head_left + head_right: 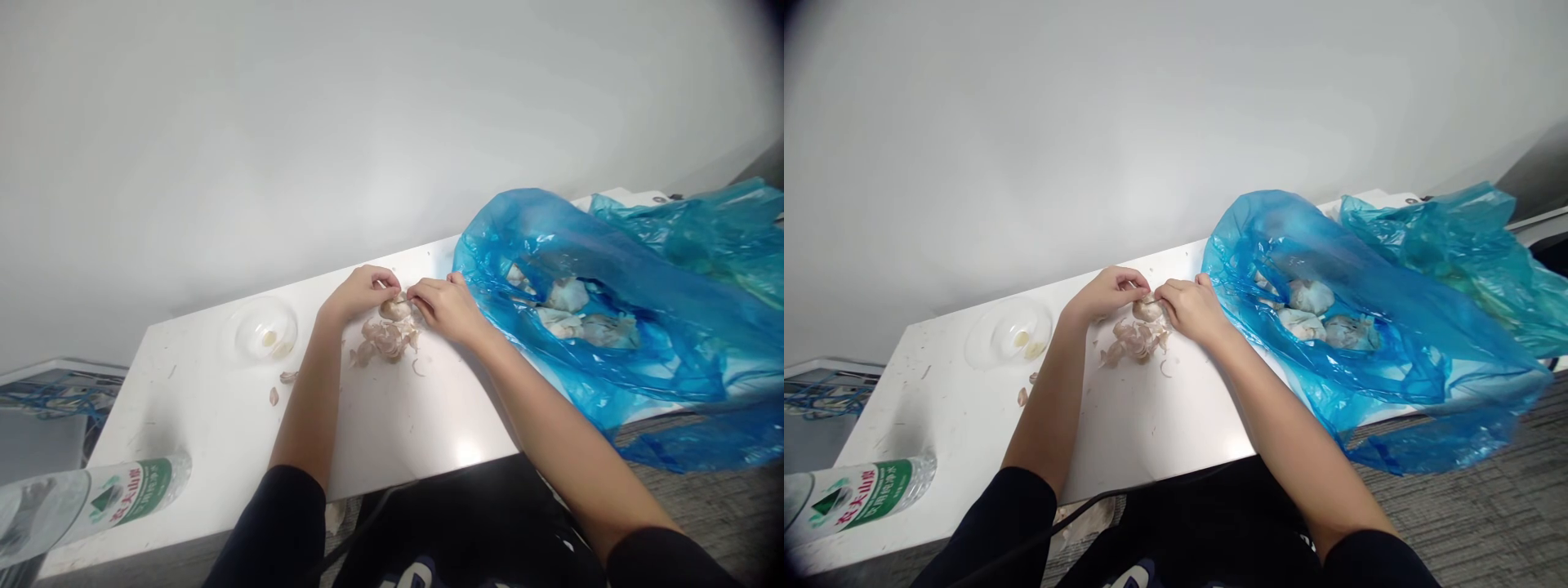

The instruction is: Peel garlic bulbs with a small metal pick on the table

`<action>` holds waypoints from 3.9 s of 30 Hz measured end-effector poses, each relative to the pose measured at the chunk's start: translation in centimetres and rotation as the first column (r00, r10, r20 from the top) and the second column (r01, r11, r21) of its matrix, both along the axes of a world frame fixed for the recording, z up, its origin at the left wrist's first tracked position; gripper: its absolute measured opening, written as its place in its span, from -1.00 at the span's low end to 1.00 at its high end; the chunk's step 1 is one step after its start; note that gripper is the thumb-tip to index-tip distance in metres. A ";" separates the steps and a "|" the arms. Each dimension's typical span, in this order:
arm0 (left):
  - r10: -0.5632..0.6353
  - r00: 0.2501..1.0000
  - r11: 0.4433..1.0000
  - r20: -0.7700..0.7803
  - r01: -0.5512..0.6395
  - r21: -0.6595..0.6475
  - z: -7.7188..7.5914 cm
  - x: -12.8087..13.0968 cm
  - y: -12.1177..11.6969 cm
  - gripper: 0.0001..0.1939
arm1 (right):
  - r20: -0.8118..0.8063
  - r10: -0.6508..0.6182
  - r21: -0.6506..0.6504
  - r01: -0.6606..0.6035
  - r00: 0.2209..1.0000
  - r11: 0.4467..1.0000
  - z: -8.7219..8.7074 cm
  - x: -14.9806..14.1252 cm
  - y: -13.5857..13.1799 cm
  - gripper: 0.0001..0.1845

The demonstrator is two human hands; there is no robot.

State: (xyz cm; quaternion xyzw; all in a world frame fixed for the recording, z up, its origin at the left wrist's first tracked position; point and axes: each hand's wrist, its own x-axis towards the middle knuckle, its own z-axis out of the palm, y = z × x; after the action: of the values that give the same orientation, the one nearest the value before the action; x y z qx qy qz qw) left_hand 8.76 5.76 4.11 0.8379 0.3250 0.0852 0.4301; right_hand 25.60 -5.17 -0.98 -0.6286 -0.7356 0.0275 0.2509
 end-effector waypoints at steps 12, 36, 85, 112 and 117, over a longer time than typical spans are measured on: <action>-0.048 0.996 0.998 -0.073 0.052 0.044 0.4 0.4 -0.4 -0.81 | 0.009 0.024 -0.029 -0.024 1.000 0.999 0.5 0.2 -0.2 -0.72; 0.039 0.989 0.987 -0.140 -0.016 0.161 0.6 0.5 -0.8 -0.79 | 0.105 0.100 -0.177 -0.080 0.989 0.981 1.5 1.3 -1.3 -0.74; 0.071 0.968 0.975 -0.242 -0.015 0.223 0.9 0.5 -0.9 -0.66 | -0.195 0.067 -0.070 -0.082 0.978 0.994 -0.7 1.5 0.6 -0.76; 0.161 0.948 0.956 -0.275 -0.081 0.281 0.1 -0.3 0.6 -0.66 | -0.025 0.056 -0.271 -0.060 0.998 0.961 2.1 2.5 -1.6 -0.79; 0.134 0.960 0.964 -0.244 -0.070 0.256 0.4 -0.1 0.0 -0.64 | -0.130 0.041 -0.062 -0.049 0.991 0.997 1.1 1.6 -0.9 -0.78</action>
State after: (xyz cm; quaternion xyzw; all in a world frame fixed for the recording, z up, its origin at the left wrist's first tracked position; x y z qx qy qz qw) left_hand 8.71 5.81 4.53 0.8705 0.4085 0.0364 0.2719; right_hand 27.23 -6.03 0.08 -0.6167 -0.7307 0.0974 0.2763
